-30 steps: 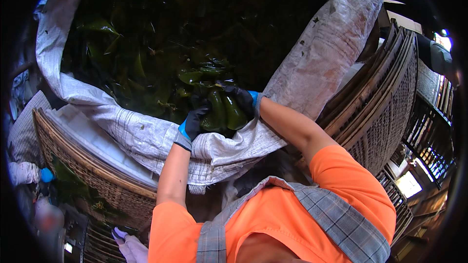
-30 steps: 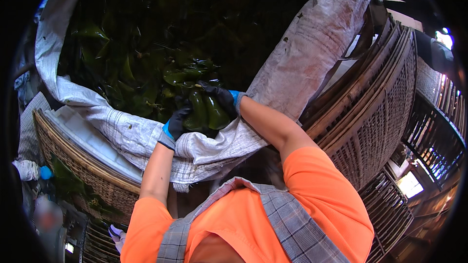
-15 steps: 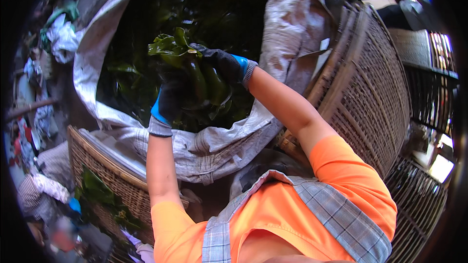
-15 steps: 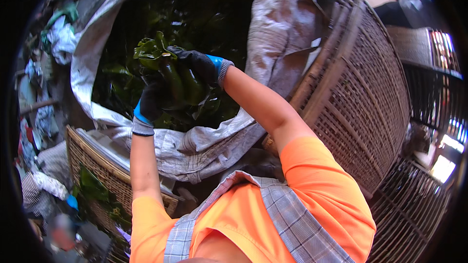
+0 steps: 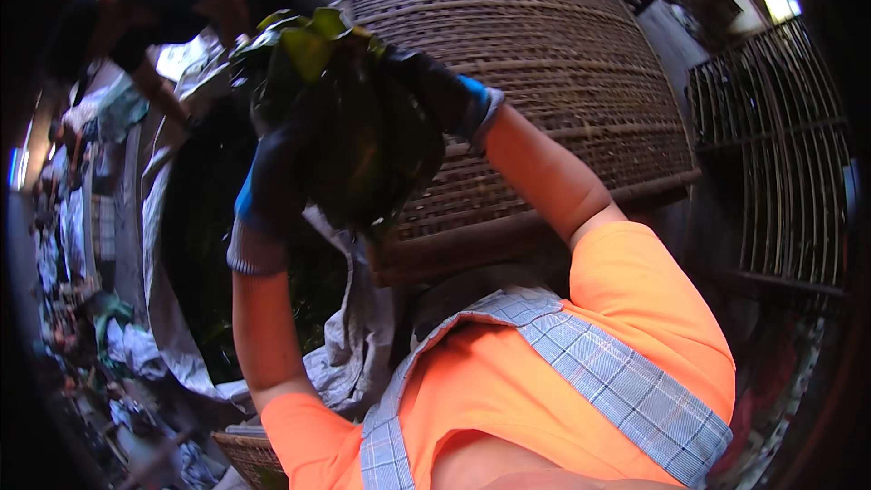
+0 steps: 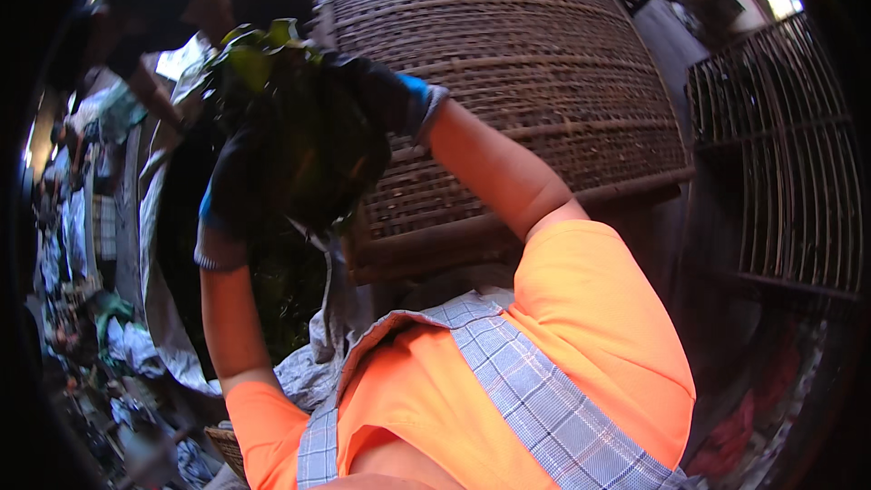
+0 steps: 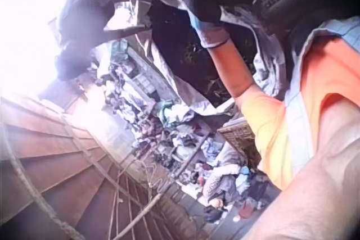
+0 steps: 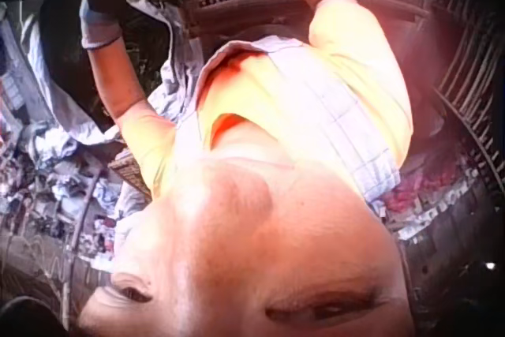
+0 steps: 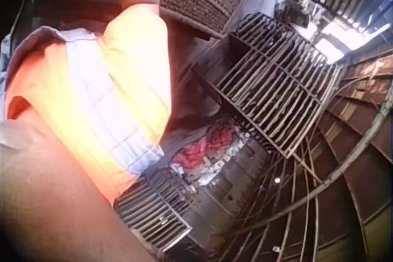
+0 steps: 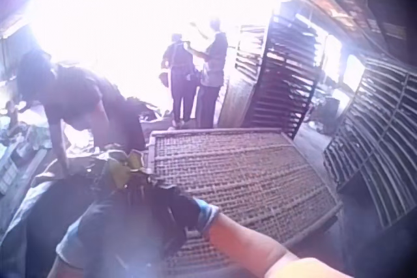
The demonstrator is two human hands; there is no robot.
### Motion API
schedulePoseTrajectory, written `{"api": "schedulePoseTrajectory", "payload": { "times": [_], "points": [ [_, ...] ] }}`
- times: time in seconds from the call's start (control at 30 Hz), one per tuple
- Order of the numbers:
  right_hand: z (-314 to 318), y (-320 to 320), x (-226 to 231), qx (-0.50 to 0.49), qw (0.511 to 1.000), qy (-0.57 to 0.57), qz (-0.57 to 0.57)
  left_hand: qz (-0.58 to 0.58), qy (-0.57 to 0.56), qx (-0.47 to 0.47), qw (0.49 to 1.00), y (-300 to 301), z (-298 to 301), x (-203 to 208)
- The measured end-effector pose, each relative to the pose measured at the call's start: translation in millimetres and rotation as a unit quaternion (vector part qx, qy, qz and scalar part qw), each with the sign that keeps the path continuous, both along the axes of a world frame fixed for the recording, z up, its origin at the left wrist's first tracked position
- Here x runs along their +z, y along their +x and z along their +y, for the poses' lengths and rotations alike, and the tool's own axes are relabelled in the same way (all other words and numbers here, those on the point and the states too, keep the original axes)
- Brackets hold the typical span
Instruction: The person picks up dark green leaves from a large white sack, spreads them out on a rectangular woven tray, and then carries the tray to a vertical rack to be stacked.
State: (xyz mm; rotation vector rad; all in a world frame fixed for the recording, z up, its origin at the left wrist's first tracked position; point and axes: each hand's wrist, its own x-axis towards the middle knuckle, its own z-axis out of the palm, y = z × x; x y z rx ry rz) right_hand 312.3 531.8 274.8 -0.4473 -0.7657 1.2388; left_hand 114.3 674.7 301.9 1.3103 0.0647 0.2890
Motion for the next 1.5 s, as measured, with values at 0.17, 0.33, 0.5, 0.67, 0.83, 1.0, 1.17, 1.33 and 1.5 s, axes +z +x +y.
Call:
{"api": "schedulePoseTrajectory", "payload": {
  "times": [0.17, 0.33, 0.5, 0.67, 0.83, 1.0, 1.17, 1.33, 1.5],
  "points": [
    [-114, 168, -63, 0.031, 0.988, -0.029, 0.145, -0.052, 0.343, 0.050, 0.937, 173, -34, -84],
    [-240, 261, -164, -0.216, 0.912, -0.338, 0.089, 0.105, -0.240, 0.152, 0.953, 226, -84, -248],
    [-334, 268, -193, -0.437, 0.723, -0.481, -0.234, 0.085, 0.539, 0.157, 0.823, 214, -230, -180],
    [-355, 247, -157, -0.557, 0.641, -0.419, -0.322, 0.071, 0.392, 0.425, 0.813, 182, -215, -162],
    [-315, 252, -137, -0.563, 0.671, -0.387, -0.287, 0.384, 0.607, 0.320, 0.618, 135, -129, -201],
    [-251, 226, -89, -0.568, 0.413, -0.351, -0.620, 0.375, 0.427, 0.348, 0.745, 144, -138, -217],
    [-161, 159, -82, -0.509, 0.660, -0.144, -0.533, 0.123, 0.173, 0.376, 0.902, 145, -154, -237],
    [-157, 106, -61, -0.314, 0.854, -0.226, -0.346, -0.096, -0.272, 0.213, 0.933, 174, -150, -131],
    [-193, 136, -37, -0.327, 0.915, -0.177, -0.157, -0.058, 0.646, 0.275, 0.709, 177, -149, -40]
  ]
}}
